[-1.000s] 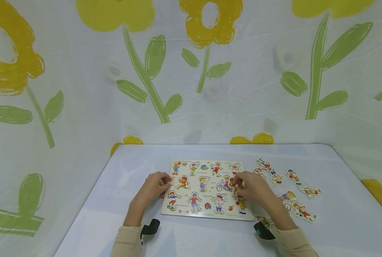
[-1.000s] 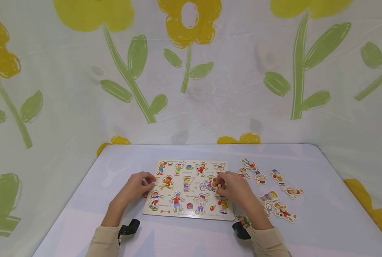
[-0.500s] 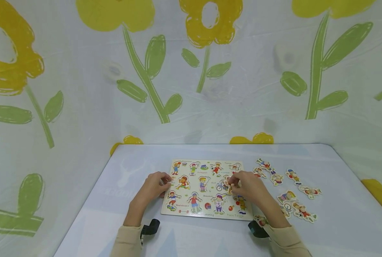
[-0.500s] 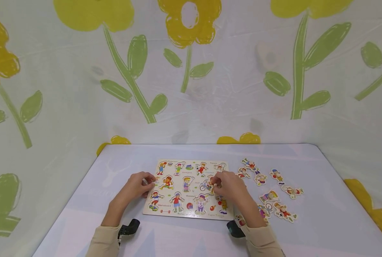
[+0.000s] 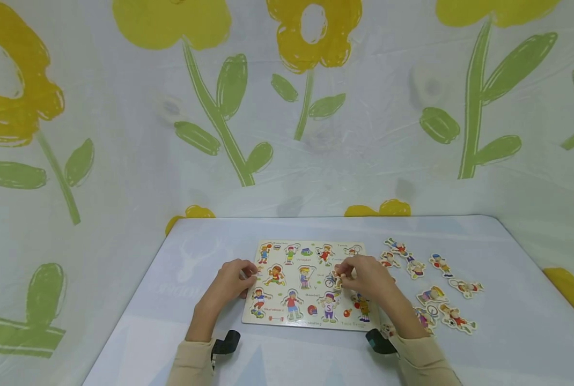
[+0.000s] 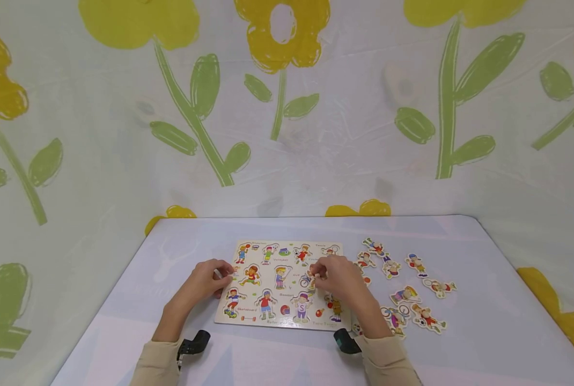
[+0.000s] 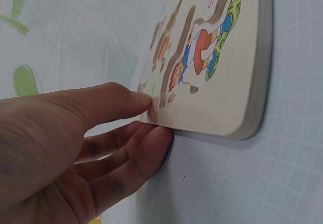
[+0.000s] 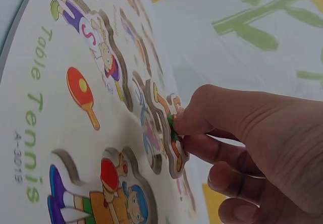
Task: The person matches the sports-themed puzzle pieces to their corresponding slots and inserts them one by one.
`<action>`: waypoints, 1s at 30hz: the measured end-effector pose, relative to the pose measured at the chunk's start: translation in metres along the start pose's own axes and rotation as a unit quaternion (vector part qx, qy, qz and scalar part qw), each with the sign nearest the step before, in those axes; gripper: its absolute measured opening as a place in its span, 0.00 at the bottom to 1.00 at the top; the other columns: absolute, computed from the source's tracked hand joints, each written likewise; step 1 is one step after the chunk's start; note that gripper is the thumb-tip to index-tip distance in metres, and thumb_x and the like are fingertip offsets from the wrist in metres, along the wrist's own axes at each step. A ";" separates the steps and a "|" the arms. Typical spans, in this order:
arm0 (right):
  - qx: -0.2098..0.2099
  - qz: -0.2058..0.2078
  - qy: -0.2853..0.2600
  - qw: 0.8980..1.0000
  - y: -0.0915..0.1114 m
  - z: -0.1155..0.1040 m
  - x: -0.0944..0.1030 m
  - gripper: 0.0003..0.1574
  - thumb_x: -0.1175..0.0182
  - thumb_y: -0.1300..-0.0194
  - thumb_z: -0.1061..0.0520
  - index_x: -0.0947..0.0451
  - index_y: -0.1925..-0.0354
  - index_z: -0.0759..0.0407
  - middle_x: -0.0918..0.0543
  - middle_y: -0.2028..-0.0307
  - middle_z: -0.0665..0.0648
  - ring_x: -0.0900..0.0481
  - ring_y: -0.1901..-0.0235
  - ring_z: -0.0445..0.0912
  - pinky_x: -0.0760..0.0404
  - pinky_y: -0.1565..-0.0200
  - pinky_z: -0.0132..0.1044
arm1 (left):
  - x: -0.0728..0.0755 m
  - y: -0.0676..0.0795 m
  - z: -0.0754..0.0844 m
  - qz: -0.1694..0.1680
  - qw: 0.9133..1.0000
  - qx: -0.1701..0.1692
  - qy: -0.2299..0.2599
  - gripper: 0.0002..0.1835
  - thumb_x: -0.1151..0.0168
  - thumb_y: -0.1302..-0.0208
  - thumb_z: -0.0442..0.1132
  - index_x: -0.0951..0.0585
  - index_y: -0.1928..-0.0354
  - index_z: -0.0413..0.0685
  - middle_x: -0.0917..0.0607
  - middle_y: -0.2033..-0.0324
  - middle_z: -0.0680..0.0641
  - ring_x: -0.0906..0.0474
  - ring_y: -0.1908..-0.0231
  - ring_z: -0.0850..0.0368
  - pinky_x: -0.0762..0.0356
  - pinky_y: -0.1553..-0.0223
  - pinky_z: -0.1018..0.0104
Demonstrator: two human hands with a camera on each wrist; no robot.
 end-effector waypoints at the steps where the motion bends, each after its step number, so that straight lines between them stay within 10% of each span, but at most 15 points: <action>1: 0.000 0.000 0.002 1.000 -0.001 -0.001 -0.001 0.06 0.30 0.46 0.56 0.16 0.67 0.48 0.19 0.72 0.43 0.28 0.71 0.39 0.28 0.65 0.33 | 0.000 0.000 -0.001 0.001 1.000 0.004 0.001 0.06 0.33 0.39 0.35 0.16 0.60 0.47 0.19 0.68 0.50 0.27 0.74 0.59 0.27 0.78 0.70; 30: 0.013 0.005 -0.051 0.999 -0.020 -0.047 -0.023 0.06 0.30 0.47 0.59 0.16 0.70 0.47 0.19 0.73 0.41 0.28 0.72 0.38 0.28 0.67 0.33 | 0.000 0.000 -0.001 0.005 1.000 0.002 0.001 0.06 0.33 0.40 0.35 0.16 0.60 0.48 0.20 0.68 0.50 0.28 0.74 0.59 0.26 0.79 0.70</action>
Point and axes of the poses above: each hand's wrist, its own y-axis away from the middle knuckle, its own x-axis out of the back of the hand, z = x × y, the point moved 8 cm from there along -y, towards the middle knuckle
